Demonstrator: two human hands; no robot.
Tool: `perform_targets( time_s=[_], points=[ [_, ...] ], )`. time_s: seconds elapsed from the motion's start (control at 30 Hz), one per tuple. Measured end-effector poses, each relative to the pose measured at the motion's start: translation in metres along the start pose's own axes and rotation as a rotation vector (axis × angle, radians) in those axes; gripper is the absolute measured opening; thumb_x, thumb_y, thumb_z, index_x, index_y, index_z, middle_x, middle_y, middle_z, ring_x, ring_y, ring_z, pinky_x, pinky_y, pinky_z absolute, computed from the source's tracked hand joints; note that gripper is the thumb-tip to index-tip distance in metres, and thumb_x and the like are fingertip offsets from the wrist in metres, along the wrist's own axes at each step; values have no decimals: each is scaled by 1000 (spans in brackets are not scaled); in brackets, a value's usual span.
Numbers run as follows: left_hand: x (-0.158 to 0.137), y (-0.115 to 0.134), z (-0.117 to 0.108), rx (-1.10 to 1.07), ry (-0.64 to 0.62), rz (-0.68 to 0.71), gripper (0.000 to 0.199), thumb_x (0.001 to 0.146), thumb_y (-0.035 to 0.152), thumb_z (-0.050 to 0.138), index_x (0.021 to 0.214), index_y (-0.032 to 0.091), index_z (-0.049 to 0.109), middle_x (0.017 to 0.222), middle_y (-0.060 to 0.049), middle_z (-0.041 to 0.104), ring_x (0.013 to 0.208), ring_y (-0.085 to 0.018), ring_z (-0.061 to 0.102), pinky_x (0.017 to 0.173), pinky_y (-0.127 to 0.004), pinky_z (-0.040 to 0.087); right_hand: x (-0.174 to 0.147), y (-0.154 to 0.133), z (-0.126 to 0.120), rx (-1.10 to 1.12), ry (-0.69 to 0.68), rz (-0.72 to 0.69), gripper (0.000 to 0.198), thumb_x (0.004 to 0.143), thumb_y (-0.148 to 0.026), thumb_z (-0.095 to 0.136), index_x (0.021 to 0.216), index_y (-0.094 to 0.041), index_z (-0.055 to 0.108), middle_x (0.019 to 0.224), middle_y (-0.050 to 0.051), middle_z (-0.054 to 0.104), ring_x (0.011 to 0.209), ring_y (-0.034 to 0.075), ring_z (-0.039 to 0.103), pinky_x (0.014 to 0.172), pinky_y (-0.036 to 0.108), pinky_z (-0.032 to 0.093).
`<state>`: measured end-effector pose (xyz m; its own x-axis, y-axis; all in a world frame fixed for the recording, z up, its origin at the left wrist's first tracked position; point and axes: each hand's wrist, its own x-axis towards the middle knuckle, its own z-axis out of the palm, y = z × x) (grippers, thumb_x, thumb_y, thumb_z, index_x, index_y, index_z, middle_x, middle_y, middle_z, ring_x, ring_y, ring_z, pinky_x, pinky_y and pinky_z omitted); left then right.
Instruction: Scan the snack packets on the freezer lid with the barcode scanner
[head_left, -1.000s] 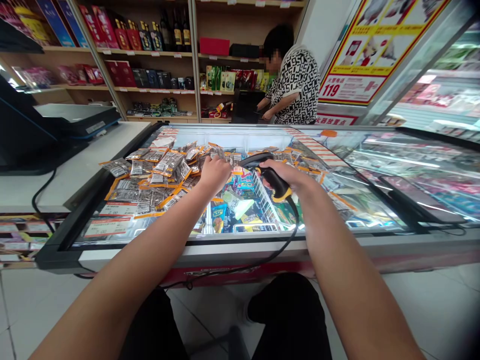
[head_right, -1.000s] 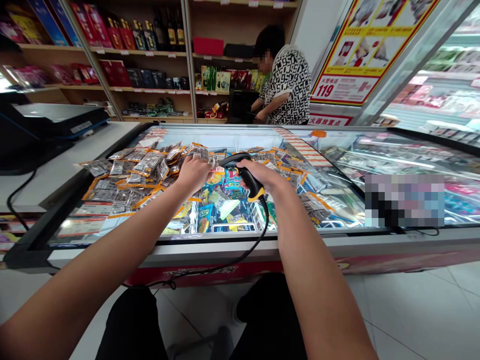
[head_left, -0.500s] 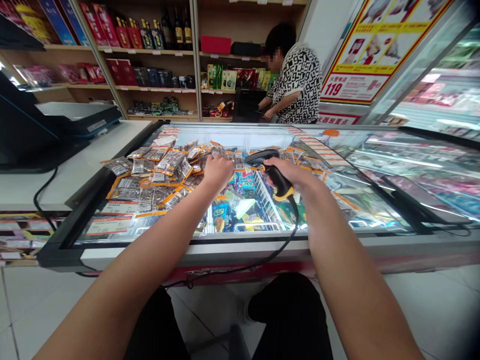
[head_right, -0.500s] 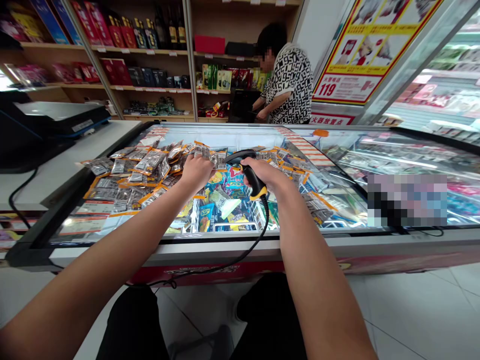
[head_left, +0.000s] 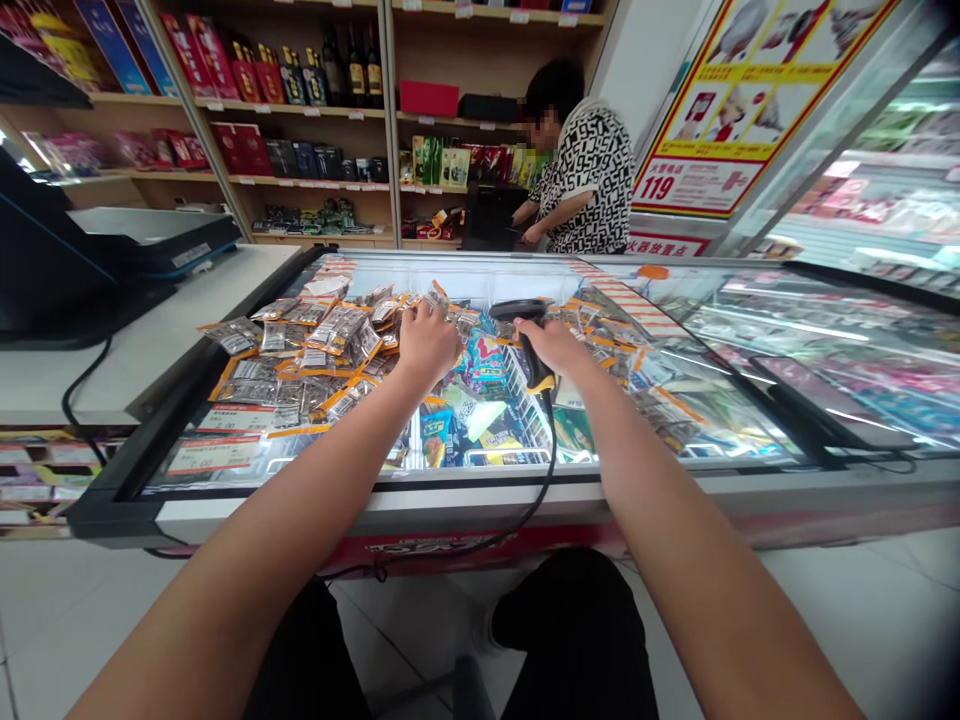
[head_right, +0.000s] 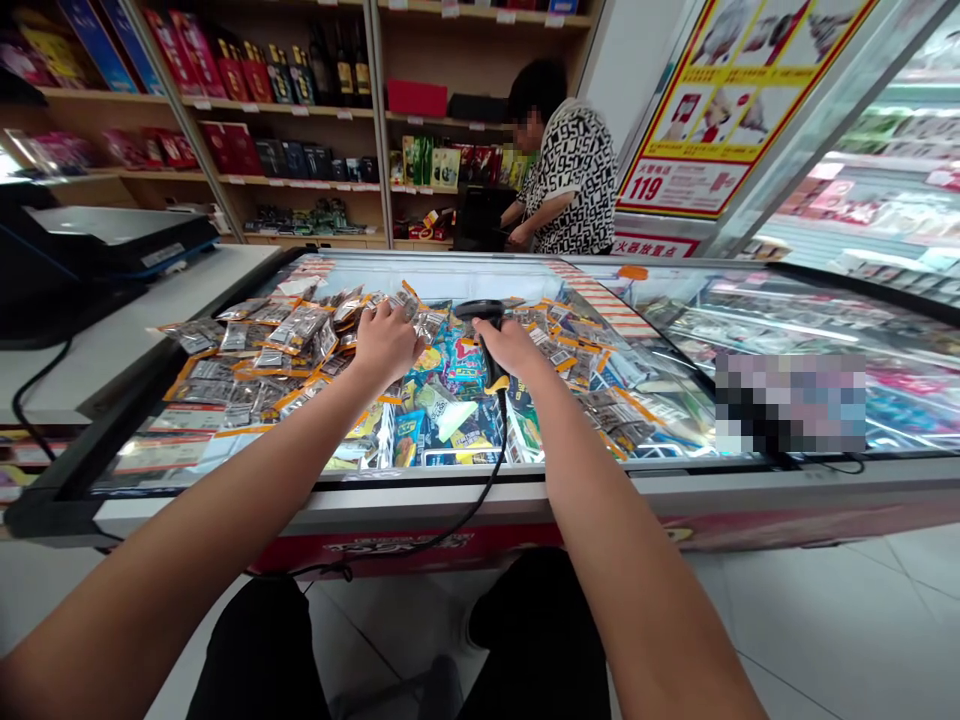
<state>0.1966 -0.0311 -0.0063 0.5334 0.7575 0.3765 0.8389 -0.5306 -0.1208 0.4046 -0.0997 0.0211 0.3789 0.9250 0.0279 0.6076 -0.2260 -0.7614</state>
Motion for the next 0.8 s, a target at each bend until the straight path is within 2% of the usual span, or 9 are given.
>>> perform_targets(
  time_s=[0.13,0.23,0.33,0.4,0.47,0.6,0.7,0.8],
  points=[
    [-2,-4,-3,-63,19,-65,65,108,57,30,103,17,81,122,-21,73,127,-41,56,103,-56,41,-1,1,2,-8,-54,29,42,100,-54,61,73,-21,62,59,2,56,62,20,54,63,30,40],
    [-3,-6,-10,-98,62,-61,63,109,55,30,108,17,80,125,-21,71,124,-39,58,105,-55,40,-4,-2,2,119,-56,45,40,102,-52,58,78,-21,65,61,2,59,63,20,57,63,29,43],
    [-4,-5,-16,-189,39,134,55,110,49,32,131,19,72,142,-16,66,133,-35,55,110,-52,39,-6,-3,2,202,-53,54,36,101,-50,59,81,-21,66,64,2,62,62,19,58,61,28,44],
    [-6,-2,-15,-247,-57,314,56,110,51,32,147,22,63,157,-12,59,143,-33,49,117,-51,37,-5,-2,2,234,-32,56,36,100,-50,62,79,-21,65,67,3,64,63,19,59,61,28,45],
    [-8,1,-10,-254,-152,421,61,110,56,33,158,24,52,167,-9,50,152,-33,42,122,-52,32,-2,1,-1,314,-19,65,34,100,-49,62,80,-21,64,71,4,67,64,19,62,61,28,48],
    [-9,8,1,-174,-227,430,66,109,60,35,162,23,49,172,-9,44,155,-37,38,124,-56,31,2,8,-11,465,-84,162,26,101,-43,58,87,-22,62,72,7,70,57,21,64,54,32,51],
    [-9,12,4,-126,-212,402,70,108,63,34,161,21,51,168,-14,47,152,-40,41,121,-57,34,-3,7,-21,447,-118,203,26,100,-42,58,83,-22,59,61,5,65,51,20,60,48,30,48],
    [-8,15,5,-106,-192,381,73,107,66,32,161,22,51,165,-16,49,151,-40,42,120,-56,36,-12,3,-28,396,-197,235,28,99,-43,58,81,-22,59,59,4,63,49,19,57,46,29,46]
  ],
)
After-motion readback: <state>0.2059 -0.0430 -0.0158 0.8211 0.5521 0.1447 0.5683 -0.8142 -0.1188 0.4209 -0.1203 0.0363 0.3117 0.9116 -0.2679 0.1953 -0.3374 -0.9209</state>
